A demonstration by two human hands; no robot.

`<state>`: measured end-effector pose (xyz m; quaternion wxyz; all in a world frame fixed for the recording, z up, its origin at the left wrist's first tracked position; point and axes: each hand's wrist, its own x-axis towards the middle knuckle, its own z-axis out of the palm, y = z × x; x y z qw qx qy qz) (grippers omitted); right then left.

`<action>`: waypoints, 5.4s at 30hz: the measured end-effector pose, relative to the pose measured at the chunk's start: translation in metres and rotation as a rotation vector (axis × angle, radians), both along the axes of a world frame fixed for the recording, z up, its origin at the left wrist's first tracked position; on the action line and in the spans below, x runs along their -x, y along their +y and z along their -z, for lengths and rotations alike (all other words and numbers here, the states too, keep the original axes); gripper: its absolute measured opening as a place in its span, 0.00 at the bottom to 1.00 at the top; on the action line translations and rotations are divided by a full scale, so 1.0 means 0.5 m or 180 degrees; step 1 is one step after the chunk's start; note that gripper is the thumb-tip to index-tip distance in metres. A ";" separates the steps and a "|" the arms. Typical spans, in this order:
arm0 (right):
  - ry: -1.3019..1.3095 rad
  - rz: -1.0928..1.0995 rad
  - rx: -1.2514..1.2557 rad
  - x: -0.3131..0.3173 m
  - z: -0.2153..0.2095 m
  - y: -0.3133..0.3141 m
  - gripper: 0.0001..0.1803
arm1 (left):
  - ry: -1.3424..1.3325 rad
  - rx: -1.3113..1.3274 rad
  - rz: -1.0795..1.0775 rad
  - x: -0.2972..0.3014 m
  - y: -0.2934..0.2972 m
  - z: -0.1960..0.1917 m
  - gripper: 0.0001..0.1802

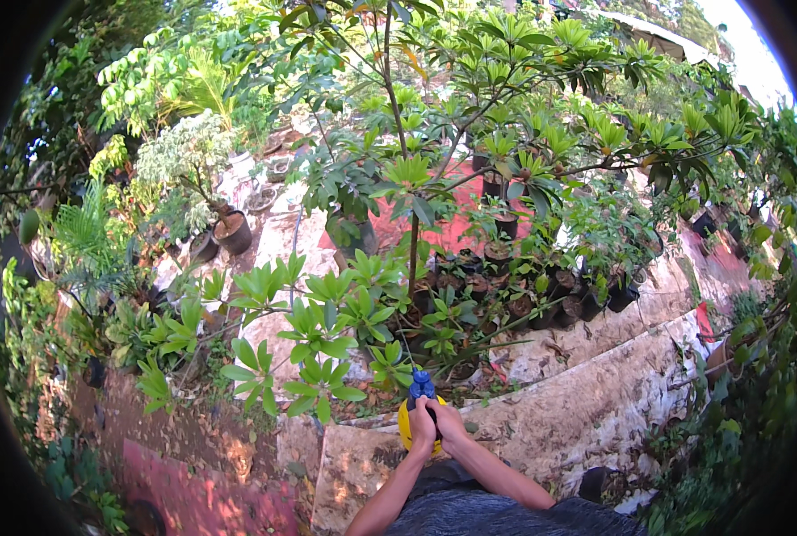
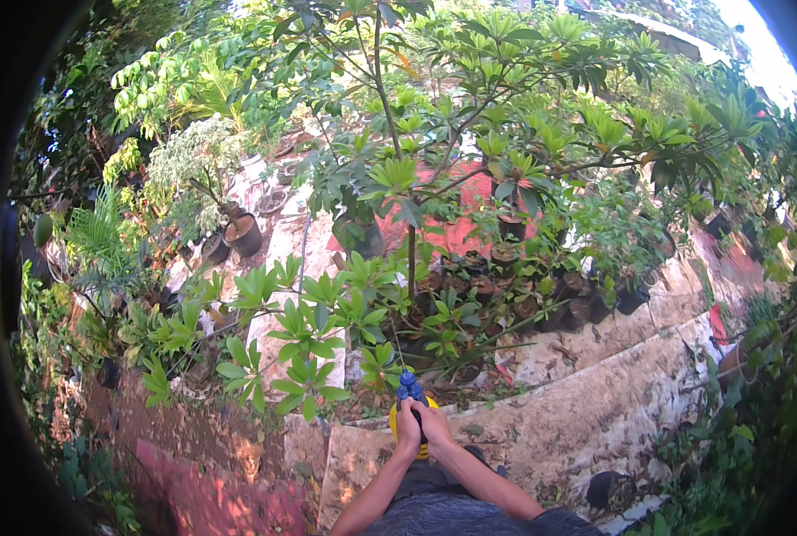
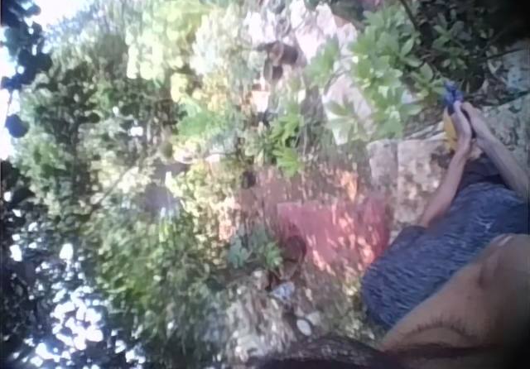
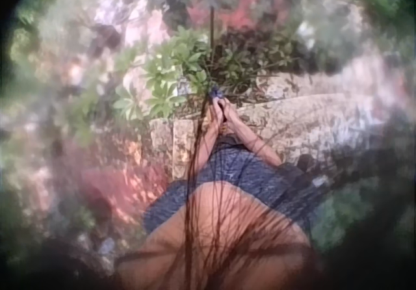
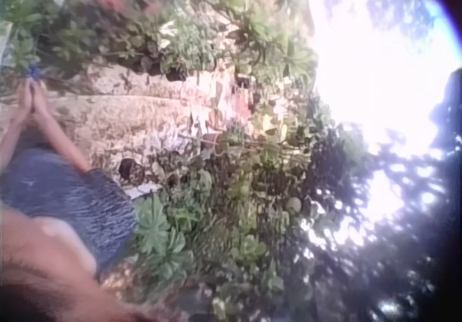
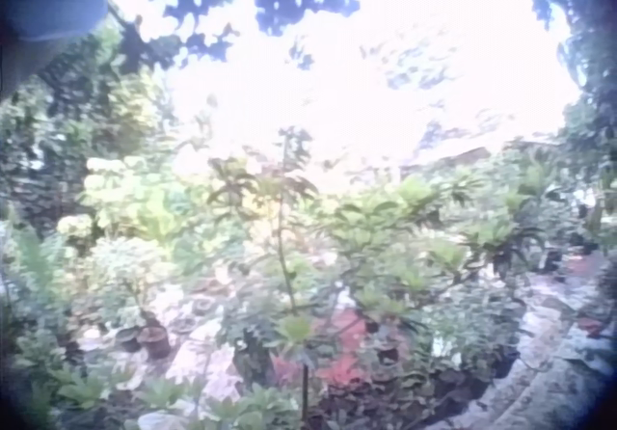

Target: The person walks through a garden area and uses a handheld yellow and blue sprayer to water various potted plants and ground vegetation. The person moves between different sections, spraying foliage and soil in a continuous sequence.

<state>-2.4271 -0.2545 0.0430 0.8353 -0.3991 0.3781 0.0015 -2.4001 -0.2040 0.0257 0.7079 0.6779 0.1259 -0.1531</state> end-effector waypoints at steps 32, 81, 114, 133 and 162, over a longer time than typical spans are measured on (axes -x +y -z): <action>-0.0153 0.2962 0.0338 0.203 0.026 -0.091 0.20 | -0.0428 0.0057 0.3605 0.121 -0.164 -0.009 0.33; -0.0046 0.6623 0.0372 0.554 0.011 -0.992 0.18 | -0.0739 0.0233 0.7022 0.543 -1.205 -0.041 0.33; 0.0288 0.6828 -0.0176 0.694 -0.019 -1.045 0.18 | 0.0057 -0.0034 0.7249 0.697 -1.265 0.024 0.27; 0.0471 0.7475 -0.1119 0.700 0.034 -0.994 0.22 | 0.0421 -0.0884 0.8218 0.720 -1.230 0.022 0.31; 0.0354 0.8357 -0.1463 0.610 0.022 -0.918 0.16 | 0.0409 -0.1024 0.8608 0.659 -1.149 0.080 0.26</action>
